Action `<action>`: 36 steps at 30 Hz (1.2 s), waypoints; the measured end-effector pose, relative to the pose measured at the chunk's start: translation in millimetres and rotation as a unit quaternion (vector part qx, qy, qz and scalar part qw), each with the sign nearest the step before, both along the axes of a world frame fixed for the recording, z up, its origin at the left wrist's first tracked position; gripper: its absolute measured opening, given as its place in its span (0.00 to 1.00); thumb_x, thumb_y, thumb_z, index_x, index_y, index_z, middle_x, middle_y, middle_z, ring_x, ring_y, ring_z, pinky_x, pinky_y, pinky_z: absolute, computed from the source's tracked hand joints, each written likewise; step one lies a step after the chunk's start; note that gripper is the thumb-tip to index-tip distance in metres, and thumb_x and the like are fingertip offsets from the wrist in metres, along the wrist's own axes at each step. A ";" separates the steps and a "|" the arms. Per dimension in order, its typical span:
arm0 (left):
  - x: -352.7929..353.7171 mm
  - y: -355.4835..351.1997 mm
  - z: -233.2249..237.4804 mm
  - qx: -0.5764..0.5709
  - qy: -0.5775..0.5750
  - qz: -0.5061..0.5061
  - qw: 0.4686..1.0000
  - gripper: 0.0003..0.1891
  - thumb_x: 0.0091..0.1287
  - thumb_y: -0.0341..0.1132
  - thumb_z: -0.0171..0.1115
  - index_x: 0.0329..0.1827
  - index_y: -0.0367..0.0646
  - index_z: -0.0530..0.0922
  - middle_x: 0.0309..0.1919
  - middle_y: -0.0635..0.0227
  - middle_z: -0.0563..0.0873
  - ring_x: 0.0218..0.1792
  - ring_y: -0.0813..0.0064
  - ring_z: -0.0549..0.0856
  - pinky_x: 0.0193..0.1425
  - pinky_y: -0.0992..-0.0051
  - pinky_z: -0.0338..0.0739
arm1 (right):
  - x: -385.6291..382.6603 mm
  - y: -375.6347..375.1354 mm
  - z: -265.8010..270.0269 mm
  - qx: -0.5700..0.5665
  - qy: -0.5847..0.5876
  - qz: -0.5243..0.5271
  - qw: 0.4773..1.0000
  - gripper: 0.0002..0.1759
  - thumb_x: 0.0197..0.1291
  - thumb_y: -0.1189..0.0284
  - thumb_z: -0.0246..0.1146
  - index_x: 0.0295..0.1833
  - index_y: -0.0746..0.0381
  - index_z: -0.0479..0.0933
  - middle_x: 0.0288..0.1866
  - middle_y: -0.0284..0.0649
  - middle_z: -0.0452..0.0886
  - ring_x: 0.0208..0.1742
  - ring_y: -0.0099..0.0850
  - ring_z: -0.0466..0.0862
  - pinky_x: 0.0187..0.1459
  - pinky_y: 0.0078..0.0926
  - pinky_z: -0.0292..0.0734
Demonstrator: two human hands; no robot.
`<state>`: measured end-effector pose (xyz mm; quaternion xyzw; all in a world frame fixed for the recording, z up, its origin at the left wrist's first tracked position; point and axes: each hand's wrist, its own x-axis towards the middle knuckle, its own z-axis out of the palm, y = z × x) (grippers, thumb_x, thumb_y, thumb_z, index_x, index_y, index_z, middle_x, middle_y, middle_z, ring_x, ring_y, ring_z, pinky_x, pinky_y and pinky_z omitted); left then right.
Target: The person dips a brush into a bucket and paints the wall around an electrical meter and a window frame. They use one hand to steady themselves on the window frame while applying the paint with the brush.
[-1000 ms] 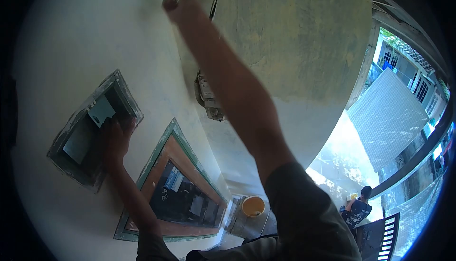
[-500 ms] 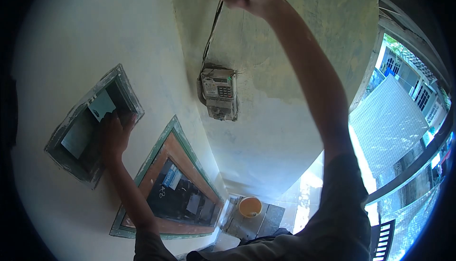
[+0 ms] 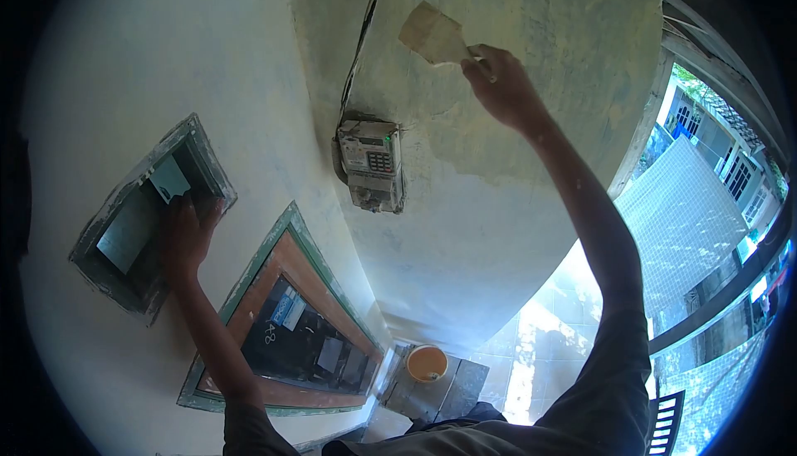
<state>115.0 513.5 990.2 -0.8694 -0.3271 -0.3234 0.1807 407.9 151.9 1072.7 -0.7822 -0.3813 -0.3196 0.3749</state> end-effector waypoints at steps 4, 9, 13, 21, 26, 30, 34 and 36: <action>0.3 -2.1 6.3 -0.044 0.014 -0.008 0.999 0.35 0.65 0.61 0.53 0.54 0.31 0.74 0.48 0.44 0.78 0.52 0.50 0.78 0.59 0.57 0.72 | 17.7 35.9 -25.3 0.078 0.002 0.030 0.997 0.15 0.68 0.69 0.53 0.52 0.70 0.73 0.30 0.42 0.78 0.29 0.29 0.77 0.34 0.30 0.73; -0.3 2.1 1.3 -0.027 0.014 -0.009 0.999 0.36 0.64 0.61 0.53 0.56 0.31 0.73 0.48 0.44 0.78 0.53 0.49 0.78 0.59 0.57 0.72 | 35.5 92.9 -44.1 0.178 0.009 0.060 0.982 0.15 0.68 0.74 0.52 0.56 0.70 0.69 0.30 0.46 0.78 0.30 0.33 0.78 0.34 0.31 0.73; -0.5 3.4 1.2 -0.002 0.001 -0.010 1.000 0.36 0.64 0.61 0.54 0.56 0.31 0.73 0.48 0.44 0.78 0.53 0.49 0.77 0.59 0.57 0.72 | 40.3 124.5 -50.4 0.245 -0.019 0.089 0.965 0.14 0.67 0.77 0.51 0.57 0.69 0.68 0.31 0.49 0.78 0.30 0.36 0.79 0.34 0.33 0.74; -0.2 -3.6 7.7 -0.062 0.028 -0.003 0.998 0.37 0.65 0.61 0.53 0.58 0.30 0.72 0.52 0.43 0.77 0.56 0.49 0.76 0.62 0.57 0.70 | 56.8 173.2 -46.6 0.297 -0.020 0.101 0.949 0.15 0.70 0.71 0.52 0.56 0.69 0.69 0.28 0.49 0.77 0.26 0.37 0.79 0.31 0.35 0.73; 0.1 -3.4 8.5 -0.078 0.037 0.002 0.996 0.37 0.65 0.62 0.51 0.59 0.31 0.71 0.53 0.44 0.77 0.56 0.49 0.76 0.61 0.57 0.70 | 52.8 179.6 -40.2 0.243 0.062 0.082 0.965 0.15 0.71 0.67 0.51 0.49 0.69 0.72 0.25 0.46 0.77 0.22 0.35 0.78 0.26 0.35 0.71; -2.0 -8.7 13.3 -0.112 0.037 -0.006 0.993 0.37 0.66 0.62 0.51 0.60 0.33 0.71 0.53 0.44 0.76 0.55 0.48 0.76 0.61 0.56 0.70 | 40.9 175.9 -30.6 0.205 0.139 0.110 0.963 0.19 0.73 0.64 0.48 0.43 0.71 0.73 0.24 0.44 0.76 0.15 0.31 0.75 0.19 0.32 0.68; -2.2 -2.9 10.6 -0.118 0.047 -0.009 0.992 0.37 0.66 0.61 0.51 0.61 0.32 0.71 0.53 0.44 0.76 0.55 0.47 0.77 0.60 0.56 0.70 | 42.1 181.2 -36.7 0.204 0.178 0.123 0.955 0.22 0.73 0.62 0.47 0.40 0.73 0.73 0.22 0.42 0.75 0.11 0.28 0.71 0.13 0.30 0.65; -2.0 -0.7 9.7 -0.118 0.033 -0.017 0.992 0.37 0.66 0.62 0.50 0.60 0.32 0.71 0.53 0.44 0.76 0.55 0.48 0.76 0.61 0.56 0.70 | 41.4 185.9 -41.9 0.223 0.187 0.129 0.948 0.22 0.73 0.62 0.47 0.40 0.73 0.73 0.19 0.41 0.74 0.11 0.28 0.72 0.13 0.30 0.65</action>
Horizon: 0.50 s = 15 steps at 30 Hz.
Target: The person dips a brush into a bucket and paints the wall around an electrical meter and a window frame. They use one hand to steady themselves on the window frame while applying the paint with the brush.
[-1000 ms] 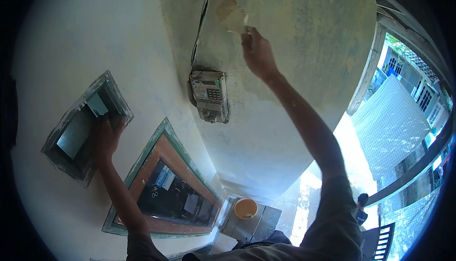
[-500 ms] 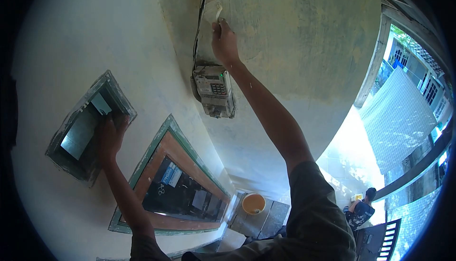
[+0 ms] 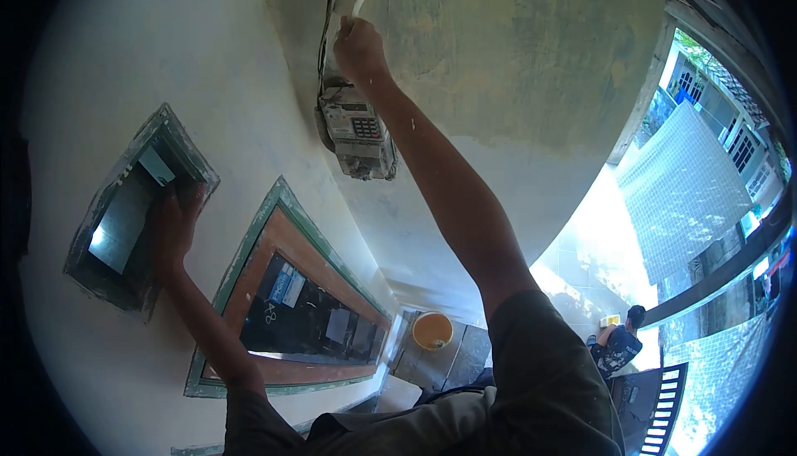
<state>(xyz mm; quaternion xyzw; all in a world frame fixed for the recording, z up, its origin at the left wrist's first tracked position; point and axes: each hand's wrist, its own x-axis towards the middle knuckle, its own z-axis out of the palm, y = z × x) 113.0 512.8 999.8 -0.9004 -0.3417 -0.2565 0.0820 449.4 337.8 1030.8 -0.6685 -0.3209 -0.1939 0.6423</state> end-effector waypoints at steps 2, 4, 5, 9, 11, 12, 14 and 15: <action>-0.7 -3.1 2.0 -0.001 0.007 0.001 1.000 0.37 0.66 0.62 0.50 0.61 0.32 0.70 0.53 0.44 0.76 0.56 0.48 0.75 0.62 0.56 0.69 | -2.9 3.7 -8.6 -0.004 0.001 -0.023 1.000 0.23 0.73 0.62 0.46 0.39 0.72 0.73 0.17 0.40 0.72 0.11 0.29 0.72 0.13 0.29 0.65; -0.6 -1.2 1.5 -0.001 0.011 0.002 1.000 0.37 0.66 0.62 0.50 0.61 0.32 0.70 0.54 0.44 0.76 0.57 0.48 0.75 0.62 0.56 0.69 | -5.2 5.5 -25.9 -0.014 -0.005 -0.049 0.999 0.23 0.73 0.61 0.46 0.38 0.72 0.73 0.16 0.38 0.70 0.11 0.29 0.71 0.12 0.29 0.65; 0.2 4.5 -3.0 0.020 0.010 0.005 1.000 0.38 0.66 0.62 0.50 0.61 0.32 0.70 0.54 0.44 0.76 0.58 0.49 0.74 0.63 0.57 0.69 | -7.9 5.7 -38.7 -0.035 0.001 -0.052 0.998 0.22 0.73 0.61 0.46 0.37 0.71 0.72 0.15 0.37 0.69 0.10 0.29 0.71 0.13 0.30 0.65; -0.5 -4.9 3.9 0.013 0.024 0.016 1.000 0.38 0.66 0.62 0.50 0.62 0.32 0.70 0.55 0.44 0.76 0.59 0.50 0.74 0.63 0.57 0.69 | -43.9 -1.0 -70.3 -0.050 0.168 0.042 0.984 0.20 0.73 0.61 0.45 0.36 0.67 0.70 0.18 0.37 0.69 0.12 0.28 0.70 0.15 0.30 0.67; 0.8 3.2 -3.1 0.013 0.015 0.011 1.000 0.38 0.66 0.63 0.50 0.61 0.32 0.70 0.54 0.45 0.76 0.59 0.50 0.74 0.63 0.57 0.69 | -63.5 -4.8 -81.6 -0.032 0.224 0.076 0.971 0.19 0.73 0.61 0.45 0.36 0.65 0.69 0.20 0.37 0.70 0.13 0.27 0.70 0.15 0.28 0.67; 0.8 3.5 -1.8 0.014 0.006 0.004 1.000 0.38 0.66 0.63 0.50 0.61 0.32 0.70 0.54 0.45 0.76 0.59 0.51 0.74 0.64 0.58 0.69 | -69.6 -6.2 -84.3 -0.013 0.277 0.108 0.955 0.18 0.73 0.61 0.45 0.37 0.64 0.68 0.23 0.36 0.71 0.15 0.26 0.70 0.16 0.26 0.67; 0.0 -1.2 3.1 0.014 0.011 0.012 1.000 0.38 0.66 0.63 0.50 0.61 0.32 0.70 0.54 0.45 0.76 0.58 0.51 0.75 0.63 0.58 0.69 | -74.4 -10.7 -85.0 0.028 0.328 0.150 0.932 0.17 0.73 0.60 0.45 0.40 0.63 0.69 0.26 0.36 0.71 0.17 0.25 0.69 0.16 0.25 0.66; -0.8 -5.4 5.2 0.013 0.021 0.016 1.000 0.38 0.65 0.63 0.50 0.61 0.32 0.71 0.54 0.45 0.76 0.58 0.51 0.75 0.63 0.58 0.69 | -76.1 -11.5 -84.9 0.069 0.381 0.188 0.903 0.17 0.73 0.60 0.45 0.44 0.63 0.70 0.29 0.36 0.71 0.18 0.24 0.68 0.16 0.24 0.66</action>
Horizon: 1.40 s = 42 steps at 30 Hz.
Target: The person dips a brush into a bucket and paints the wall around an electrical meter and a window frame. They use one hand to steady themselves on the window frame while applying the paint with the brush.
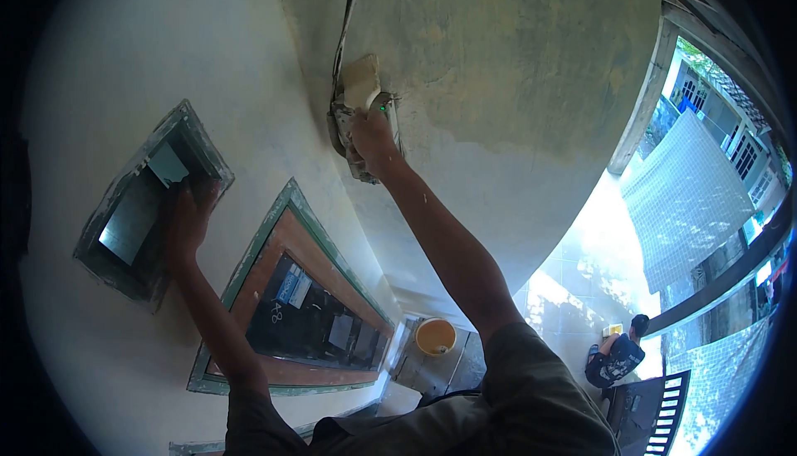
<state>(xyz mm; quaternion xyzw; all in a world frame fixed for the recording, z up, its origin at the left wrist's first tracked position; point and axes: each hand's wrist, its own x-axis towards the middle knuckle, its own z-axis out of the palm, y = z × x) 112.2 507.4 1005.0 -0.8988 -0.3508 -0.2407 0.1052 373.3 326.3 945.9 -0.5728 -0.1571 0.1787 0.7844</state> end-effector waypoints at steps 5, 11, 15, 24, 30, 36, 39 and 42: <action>-0.3 -3.9 0.5 0.004 -0.008 0.002 1.000 0.37 0.66 0.62 0.51 0.59 0.32 0.71 0.51 0.45 0.77 0.56 0.51 0.76 0.62 0.58 0.69 | -39.6 -22.8 41.2 -0.045 -0.016 -0.027 0.998 0.19 0.72 0.58 0.46 0.50 0.63 0.72 0.31 0.36 0.71 0.19 0.23 0.69 0.18 0.23 0.64; 1.2 2.9 -5.9 0.023 -0.034 -0.011 0.999 0.36 0.65 0.62 0.51 0.57 0.31 0.73 0.48 0.44 0.78 0.53 0.50 0.78 0.60 0.58 0.70 | -7.7 -46.7 44.8 -0.014 -0.180 -0.123 0.976 0.18 0.72 0.59 0.48 0.43 0.64 0.73 0.26 0.32 0.70 0.20 0.20 0.69 0.19 0.23 0.63; 2.0 9.6 -10.3 0.046 -0.032 -0.012 0.998 0.34 0.65 0.61 0.53 0.53 0.32 0.75 0.45 0.46 0.79 0.50 0.51 0.78 0.58 0.58 0.71 | 58.6 -38.2 56.8 0.012 -0.394 -0.263 0.881 0.20 0.72 0.58 0.50 0.34 0.64 0.73 0.19 0.29 0.68 0.17 0.17 0.67 0.17 0.23 0.61; 2.8 7.8 -11.3 0.061 -0.050 -0.007 0.997 0.33 0.64 0.60 0.56 0.49 0.33 0.75 0.44 0.47 0.79 0.48 0.51 0.79 0.57 0.57 0.72 | 83.6 -19.8 126.2 -0.091 -0.405 -0.159 0.896 0.22 0.72 0.61 0.50 0.40 0.71 0.78 0.26 0.53 0.80 0.31 0.46 0.83 0.36 0.39 0.75; 1.6 11.5 -15.3 0.085 -0.052 -0.025 0.995 0.34 0.65 0.61 0.54 0.51 0.32 0.74 0.45 0.45 0.79 0.49 0.50 0.79 0.58 0.57 0.72 | 68.3 -23.2 119.7 -0.219 -0.433 -0.227 0.845 0.25 0.71 0.60 0.49 0.38 0.72 0.79 0.36 0.65 0.80 0.46 0.63 0.78 0.48 0.55 0.71; 1.1 10.5 -13.4 0.065 -0.044 -0.016 0.997 0.34 0.65 0.61 0.54 0.52 0.31 0.74 0.47 0.44 0.79 0.51 0.49 0.78 0.59 0.57 0.71 | 48.5 -36.9 81.3 -0.247 -0.396 -0.210 0.859 0.24 0.71 0.60 0.50 0.37 0.73 0.78 0.36 0.66 0.79 0.45 0.63 0.78 0.47 0.54 0.72; 1.4 6.4 -11.4 0.062 -0.039 -0.009 0.997 0.34 0.65 0.61 0.54 0.51 0.32 0.74 0.47 0.44 0.79 0.51 0.49 0.78 0.60 0.57 0.71 | 58.8 -26.2 103.1 -0.228 -0.464 -0.227 0.826 0.24 0.71 0.60 0.50 0.37 0.73 0.78 0.36 0.65 0.79 0.45 0.63 0.78 0.47 0.54 0.72; 2.3 11.4 -16.5 0.101 -0.052 -0.011 0.993 0.33 0.65 0.60 0.54 0.50 0.32 0.74 0.45 0.45 0.79 0.50 0.49 0.78 0.59 0.57 0.71 | 64.3 -18.5 115.0 -0.225 -0.464 -0.214 0.830 0.24 0.71 0.60 0.50 0.37 0.72 0.78 0.36 0.65 0.79 0.45 0.63 0.77 0.47 0.54 0.71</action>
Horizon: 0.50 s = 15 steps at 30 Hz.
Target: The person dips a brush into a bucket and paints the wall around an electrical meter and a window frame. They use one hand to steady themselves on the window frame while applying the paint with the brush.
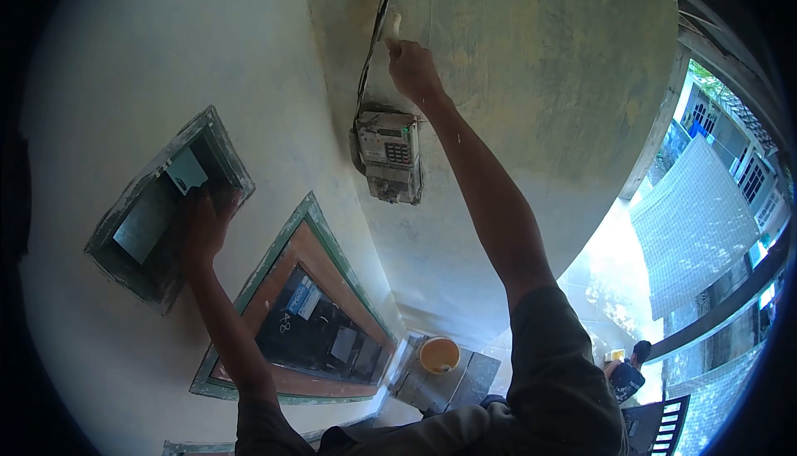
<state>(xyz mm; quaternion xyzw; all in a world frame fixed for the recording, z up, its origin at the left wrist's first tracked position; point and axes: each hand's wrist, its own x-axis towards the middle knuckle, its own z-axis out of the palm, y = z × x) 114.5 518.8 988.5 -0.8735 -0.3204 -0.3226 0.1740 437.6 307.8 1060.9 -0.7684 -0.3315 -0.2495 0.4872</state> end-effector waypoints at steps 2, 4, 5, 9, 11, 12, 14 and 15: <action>-0.6 -2.9 1.3 -0.006 -0.001 -0.005 1.000 0.33 0.65 0.60 0.55 0.49 0.32 0.74 0.44 0.46 0.79 0.49 0.50 0.79 0.58 0.57 0.71 | -1.2 0.3 -7.6 0.013 0.002 -0.004 1.000 0.24 0.71 0.60 0.50 0.37 0.72 0.78 0.36 0.65 0.79 0.46 0.63 0.77 0.47 0.55 0.71; -0.9 -1.0 2.1 -0.007 0.001 -0.009 1.000 0.32 0.65 0.60 0.55 0.49 0.32 0.75 0.43 0.46 0.79 0.48 0.50 0.79 0.58 0.57 0.71 | 0.0 0.8 -29.3 0.014 0.007 -0.014 1.000 0.24 0.71 0.60 0.50 0.38 0.72 0.77 0.36 0.65 0.79 0.47 0.63 0.76 0.48 0.55 0.71; -0.1 2.6 -1.6 0.002 -0.004 -0.014 1.000 0.32 0.64 0.60 0.55 0.48 0.32 0.75 0.42 0.47 0.79 0.48 0.50 0.79 0.57 0.57 0.71 | 1.2 -3.6 -46.1 -0.001 0.009 -0.020 1.000 0.24 0.71 0.60 0.49 0.39 0.72 0.78 0.37 0.65 0.78 0.48 0.63 0.76 0.48 0.55 0.70; -0.4 -2.4 3.8 -0.020 0.009 -0.004 1.000 0.31 0.64 0.60 0.56 0.45 0.33 0.75 0.41 0.47 0.79 0.47 0.51 0.79 0.56 0.56 0.72 | -14.5 -52.8 -80.5 -0.076 0.040 -0.011 0.996 0.23 0.71 0.61 0.50 0.39 0.73 0.77 0.33 0.63 0.79 0.39 0.63 0.79 0.41 0.54 0.74; -0.2 3.8 -1.7 0.004 0.003 -0.007 1.000 0.31 0.64 0.60 0.56 0.44 0.33 0.75 0.41 0.47 0.79 0.46 0.51 0.80 0.56 0.57 0.72 | -39.9 -86.2 -63.4 -0.050 -0.027 -0.038 0.998 0.21 0.71 0.64 0.51 0.38 0.73 0.78 0.29 0.59 0.81 0.29 0.53 0.83 0.34 0.46 0.76; 0.8 4.0 -2.5 0.014 -0.001 -0.009 1.000 0.31 0.64 0.60 0.56 0.44 0.33 0.75 0.41 0.47 0.79 0.46 0.52 0.80 0.56 0.57 0.72 | -60.3 -100.4 -43.7 -0.039 0.018 -0.055 0.998 0.18 0.70 0.67 0.52 0.37 0.71 0.80 0.27 0.53 0.82 0.23 0.39 0.82 0.30 0.39 0.77; 1.6 -1.3 -0.4 0.013 -0.003 -0.002 1.000 0.30 0.64 0.60 0.56 0.43 0.33 0.75 0.40 0.48 0.79 0.45 0.52 0.80 0.55 0.57 0.73 | -72.2 -119.1 -15.0 -0.026 -0.120 -0.087 0.989 0.17 0.70 0.67 0.53 0.40 0.70 0.79 0.26 0.51 0.82 0.21 0.34 0.81 0.27 0.36 0.75; 1.6 -4.0 1.6 0.002 0.000 0.006 1.000 0.30 0.64 0.60 0.56 0.43 0.33 0.75 0.40 0.49 0.80 0.45 0.53 0.80 0.55 0.57 0.73 | -84.1 -122.7 7.0 -0.047 -0.112 -0.101 0.987 0.15 0.69 0.69 0.52 0.46 0.69 0.78 0.25 0.50 0.81 0.21 0.36 0.80 0.29 0.37 0.75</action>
